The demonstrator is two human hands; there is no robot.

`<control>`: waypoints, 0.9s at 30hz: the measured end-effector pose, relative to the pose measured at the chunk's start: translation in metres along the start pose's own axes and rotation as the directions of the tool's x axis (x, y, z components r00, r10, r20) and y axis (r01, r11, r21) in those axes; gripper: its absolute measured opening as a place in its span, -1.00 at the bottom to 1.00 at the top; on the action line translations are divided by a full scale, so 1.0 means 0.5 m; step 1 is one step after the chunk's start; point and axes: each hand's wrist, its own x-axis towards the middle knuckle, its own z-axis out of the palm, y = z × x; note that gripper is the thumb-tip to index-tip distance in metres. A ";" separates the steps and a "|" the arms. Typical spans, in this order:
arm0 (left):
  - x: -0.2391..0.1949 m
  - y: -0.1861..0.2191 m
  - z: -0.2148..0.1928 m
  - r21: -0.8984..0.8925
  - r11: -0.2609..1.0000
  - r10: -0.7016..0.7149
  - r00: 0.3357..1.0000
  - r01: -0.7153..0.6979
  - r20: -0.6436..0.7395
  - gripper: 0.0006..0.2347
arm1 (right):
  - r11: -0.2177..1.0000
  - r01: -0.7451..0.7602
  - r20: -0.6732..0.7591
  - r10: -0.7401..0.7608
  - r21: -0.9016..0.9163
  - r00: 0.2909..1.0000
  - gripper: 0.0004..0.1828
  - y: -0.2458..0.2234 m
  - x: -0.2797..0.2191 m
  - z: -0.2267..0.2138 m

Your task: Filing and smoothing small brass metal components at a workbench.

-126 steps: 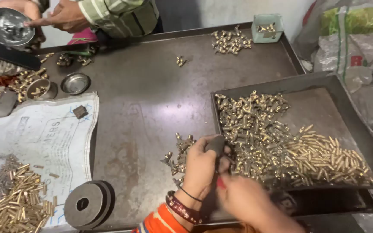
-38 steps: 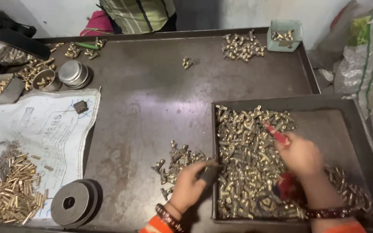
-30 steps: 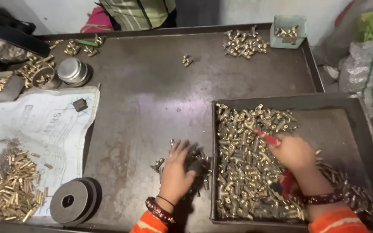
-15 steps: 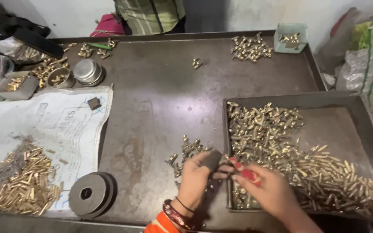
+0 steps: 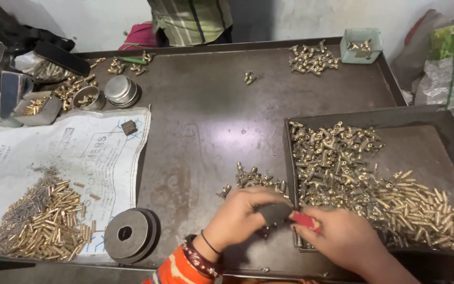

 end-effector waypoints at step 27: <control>0.084 -0.055 0.209 -0.511 0.850 -0.320 0.895 0.126 -0.311 -0.75 | 0.964 -0.094 0.017 0.093 0.249 0.996 -0.68 0.128 0.049 0.049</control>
